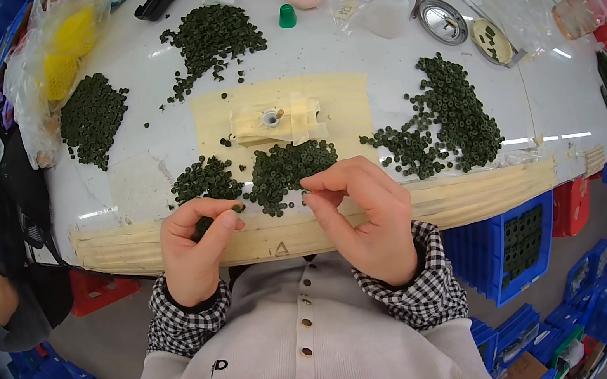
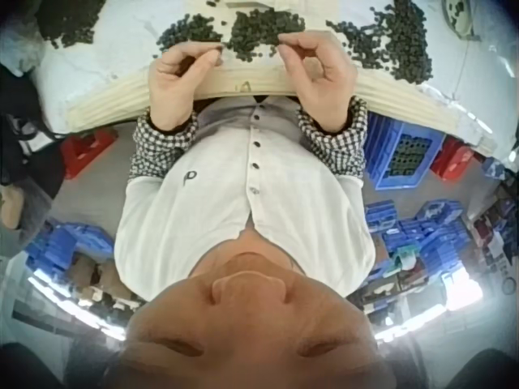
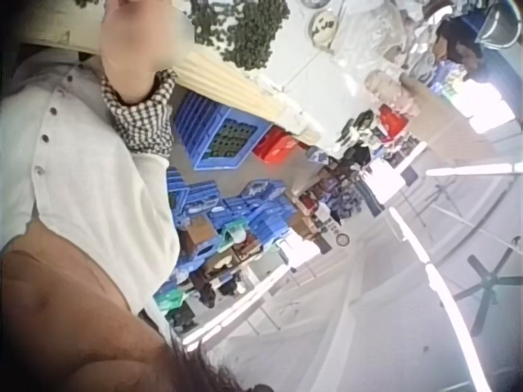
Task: Assembling small artificial plant components on a factory workbench.
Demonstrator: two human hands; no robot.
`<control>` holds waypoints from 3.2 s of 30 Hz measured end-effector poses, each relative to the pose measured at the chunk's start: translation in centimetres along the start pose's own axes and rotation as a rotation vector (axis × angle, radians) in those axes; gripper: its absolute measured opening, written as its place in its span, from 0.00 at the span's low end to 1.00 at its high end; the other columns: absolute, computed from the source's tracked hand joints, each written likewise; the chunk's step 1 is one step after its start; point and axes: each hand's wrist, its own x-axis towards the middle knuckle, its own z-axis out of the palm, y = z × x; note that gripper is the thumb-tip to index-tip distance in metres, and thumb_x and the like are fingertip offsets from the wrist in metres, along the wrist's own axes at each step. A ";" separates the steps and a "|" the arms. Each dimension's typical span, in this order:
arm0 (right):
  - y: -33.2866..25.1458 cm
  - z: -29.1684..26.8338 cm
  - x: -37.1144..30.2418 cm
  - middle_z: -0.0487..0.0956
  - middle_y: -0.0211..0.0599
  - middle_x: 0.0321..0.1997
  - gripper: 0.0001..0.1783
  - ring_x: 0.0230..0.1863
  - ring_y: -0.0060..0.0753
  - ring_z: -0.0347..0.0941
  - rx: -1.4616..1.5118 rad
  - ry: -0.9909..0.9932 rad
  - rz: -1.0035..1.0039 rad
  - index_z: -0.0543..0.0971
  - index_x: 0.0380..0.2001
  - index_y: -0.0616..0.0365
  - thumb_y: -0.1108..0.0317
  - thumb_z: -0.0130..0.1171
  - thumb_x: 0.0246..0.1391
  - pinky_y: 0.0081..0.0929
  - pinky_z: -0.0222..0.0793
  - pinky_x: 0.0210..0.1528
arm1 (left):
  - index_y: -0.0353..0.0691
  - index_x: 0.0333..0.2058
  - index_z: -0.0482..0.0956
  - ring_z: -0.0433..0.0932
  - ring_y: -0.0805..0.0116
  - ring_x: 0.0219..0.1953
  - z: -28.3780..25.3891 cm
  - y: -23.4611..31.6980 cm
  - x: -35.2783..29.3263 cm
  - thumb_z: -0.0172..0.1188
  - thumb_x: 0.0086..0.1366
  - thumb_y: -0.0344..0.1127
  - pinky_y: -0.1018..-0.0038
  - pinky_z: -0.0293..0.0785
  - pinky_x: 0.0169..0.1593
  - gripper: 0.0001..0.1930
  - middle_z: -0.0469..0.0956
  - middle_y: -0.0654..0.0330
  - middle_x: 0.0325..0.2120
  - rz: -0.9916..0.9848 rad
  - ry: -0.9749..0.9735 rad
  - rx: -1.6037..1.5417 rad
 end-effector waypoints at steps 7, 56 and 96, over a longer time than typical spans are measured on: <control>0.9 -0.1 0.4 0.72 0.33 0.25 0.08 0.31 0.37 0.67 -0.371 -0.135 -0.202 0.77 0.25 0.58 0.76 0.65 0.37 0.29 0.65 0.32 | 0.34 0.37 0.75 0.66 0.85 0.23 -2.1 0.6 0.5 0.56 0.60 0.25 0.88 0.58 0.26 0.06 0.75 0.66 0.26 0.052 0.194 0.031; 0.4 0.5 -0.2 0.79 0.38 0.27 0.07 0.25 0.26 0.76 -0.073 -0.014 0.025 0.79 0.30 0.63 0.81 0.61 0.43 0.18 0.70 0.30 | 0.36 0.46 0.73 0.58 0.85 0.19 0.2 -0.4 0.0 0.48 0.67 0.30 0.89 0.57 0.24 0.12 0.79 0.59 0.33 -0.319 -0.315 -0.669; -0.7 0.8 -0.9 0.78 0.36 0.34 0.07 0.34 0.24 0.75 0.571 -0.215 0.258 0.77 0.34 0.67 0.81 0.57 0.49 0.20 0.70 0.39 | 0.38 0.39 0.73 0.59 0.84 0.20 1.2 -0.8 -0.1 0.54 0.63 0.28 0.86 0.57 0.25 0.06 0.76 0.61 0.31 -0.316 -0.312 -0.652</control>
